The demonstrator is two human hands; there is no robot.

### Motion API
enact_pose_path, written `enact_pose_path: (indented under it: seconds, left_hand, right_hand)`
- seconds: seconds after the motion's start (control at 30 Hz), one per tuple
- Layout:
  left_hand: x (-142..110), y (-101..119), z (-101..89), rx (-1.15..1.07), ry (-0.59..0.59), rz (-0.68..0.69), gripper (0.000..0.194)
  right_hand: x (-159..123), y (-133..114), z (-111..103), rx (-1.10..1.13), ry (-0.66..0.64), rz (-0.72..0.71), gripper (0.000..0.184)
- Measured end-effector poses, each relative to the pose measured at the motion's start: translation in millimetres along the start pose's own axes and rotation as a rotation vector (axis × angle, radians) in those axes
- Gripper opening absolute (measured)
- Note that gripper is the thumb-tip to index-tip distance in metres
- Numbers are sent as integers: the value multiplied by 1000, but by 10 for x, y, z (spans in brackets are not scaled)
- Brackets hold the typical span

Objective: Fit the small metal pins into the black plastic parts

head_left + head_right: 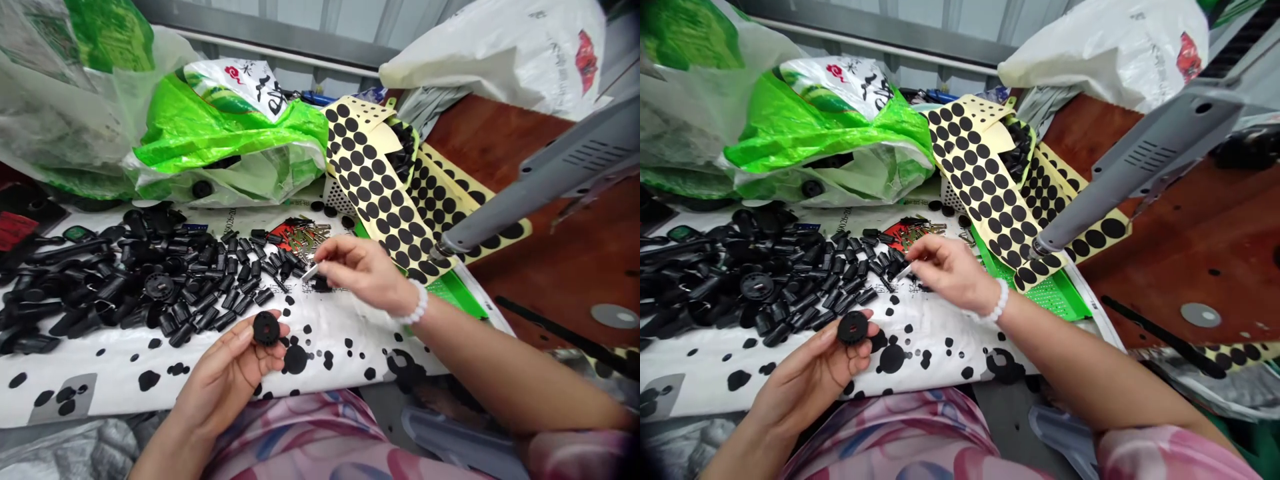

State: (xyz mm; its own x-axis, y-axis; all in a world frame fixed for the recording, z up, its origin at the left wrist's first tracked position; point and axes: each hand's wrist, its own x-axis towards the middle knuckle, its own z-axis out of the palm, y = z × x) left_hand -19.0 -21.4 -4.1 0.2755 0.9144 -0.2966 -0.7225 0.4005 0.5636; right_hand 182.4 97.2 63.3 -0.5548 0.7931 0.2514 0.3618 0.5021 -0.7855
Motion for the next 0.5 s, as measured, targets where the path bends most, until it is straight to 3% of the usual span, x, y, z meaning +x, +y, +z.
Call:
enact_pose_path:
  seconds: [0.07,0.2,0.33,0.5]
  left_hand:
    - [-7,-3,11,1,-20,-2,24]
    - [-17,-29,55,28,-47,15,23]
    - [-18,-60,73,59,-40,36,21]
    - [-17,-66,66,92,-29,66,28]
  right_hand:
    - [-128,-178,118,76,-7,-164,8]
    - [-266,-327,242,-36,-34,-420,13]
    - [-314,-308,271,-142,-42,-511,14]
    - [-385,-316,274,-205,-53,-528,15]
